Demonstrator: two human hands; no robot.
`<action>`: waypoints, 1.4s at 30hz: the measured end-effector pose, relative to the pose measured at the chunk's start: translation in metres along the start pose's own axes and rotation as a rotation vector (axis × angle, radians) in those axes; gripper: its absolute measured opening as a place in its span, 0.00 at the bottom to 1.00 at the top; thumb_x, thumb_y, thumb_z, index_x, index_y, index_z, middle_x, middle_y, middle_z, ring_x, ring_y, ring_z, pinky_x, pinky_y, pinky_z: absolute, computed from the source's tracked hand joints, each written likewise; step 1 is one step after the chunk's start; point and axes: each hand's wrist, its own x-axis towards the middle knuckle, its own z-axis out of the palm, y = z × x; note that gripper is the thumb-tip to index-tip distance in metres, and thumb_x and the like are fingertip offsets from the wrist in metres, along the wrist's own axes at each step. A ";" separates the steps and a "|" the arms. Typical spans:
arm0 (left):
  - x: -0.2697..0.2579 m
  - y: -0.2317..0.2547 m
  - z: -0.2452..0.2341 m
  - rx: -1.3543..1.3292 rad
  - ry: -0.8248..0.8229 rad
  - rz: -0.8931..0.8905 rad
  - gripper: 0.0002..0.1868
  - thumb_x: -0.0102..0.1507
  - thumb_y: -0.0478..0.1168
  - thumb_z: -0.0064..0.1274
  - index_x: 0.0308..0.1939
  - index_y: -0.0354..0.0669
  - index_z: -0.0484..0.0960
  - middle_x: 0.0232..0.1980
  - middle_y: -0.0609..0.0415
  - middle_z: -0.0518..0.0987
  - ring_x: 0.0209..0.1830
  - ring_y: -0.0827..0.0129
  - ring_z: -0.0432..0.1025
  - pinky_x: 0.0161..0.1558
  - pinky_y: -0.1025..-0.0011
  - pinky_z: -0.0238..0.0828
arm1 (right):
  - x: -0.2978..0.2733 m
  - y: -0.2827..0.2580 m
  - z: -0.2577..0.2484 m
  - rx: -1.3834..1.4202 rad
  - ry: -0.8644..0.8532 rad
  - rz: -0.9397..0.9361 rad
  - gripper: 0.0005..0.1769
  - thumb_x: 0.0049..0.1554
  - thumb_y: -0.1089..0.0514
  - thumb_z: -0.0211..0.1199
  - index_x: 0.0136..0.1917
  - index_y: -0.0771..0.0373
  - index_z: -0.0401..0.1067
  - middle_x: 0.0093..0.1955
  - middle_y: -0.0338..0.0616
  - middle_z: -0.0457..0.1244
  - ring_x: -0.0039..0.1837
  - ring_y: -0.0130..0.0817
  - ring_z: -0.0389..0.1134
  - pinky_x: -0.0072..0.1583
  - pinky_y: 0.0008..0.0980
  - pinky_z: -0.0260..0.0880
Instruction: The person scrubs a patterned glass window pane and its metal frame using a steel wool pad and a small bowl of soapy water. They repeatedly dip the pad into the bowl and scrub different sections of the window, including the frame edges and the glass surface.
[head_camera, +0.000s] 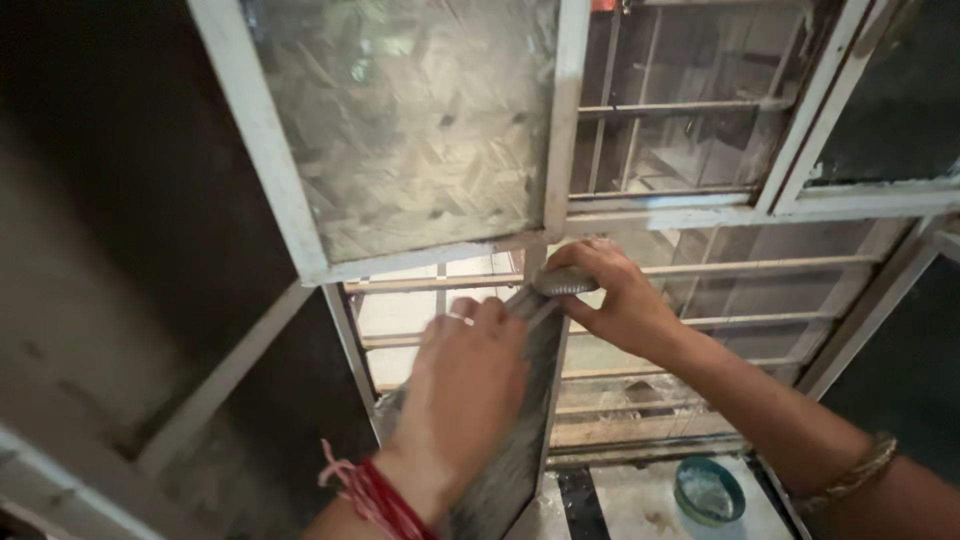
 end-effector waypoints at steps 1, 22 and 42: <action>-0.002 -0.007 -0.011 -0.059 0.041 -0.043 0.18 0.52 0.42 0.59 0.43 0.36 0.82 0.46 0.41 0.79 0.51 0.44 0.71 0.48 0.51 0.67 | 0.001 0.000 -0.001 -0.069 -0.002 -0.052 0.20 0.47 0.66 0.71 0.54 0.60 0.71 0.54 0.44 0.68 0.61 0.46 0.66 0.62 0.45 0.66; 0.012 -0.105 0.087 -0.569 -0.433 -0.266 0.20 0.68 0.48 0.39 0.46 0.36 0.81 0.47 0.33 0.81 0.51 0.38 0.74 0.55 0.51 0.70 | 0.007 -0.015 0.020 0.051 -0.052 0.176 0.13 0.56 0.69 0.64 0.54 0.62 0.75 0.55 0.48 0.68 0.59 0.43 0.70 0.62 0.37 0.71; 0.055 -0.154 0.189 -0.343 -0.253 0.368 0.20 0.68 0.43 0.34 0.46 0.29 0.78 0.38 0.32 0.79 0.42 0.38 0.76 0.47 0.49 0.73 | -0.005 -0.020 0.034 0.027 -0.061 -0.045 0.16 0.52 0.71 0.62 0.54 0.60 0.74 0.54 0.47 0.65 0.60 0.43 0.67 0.62 0.39 0.70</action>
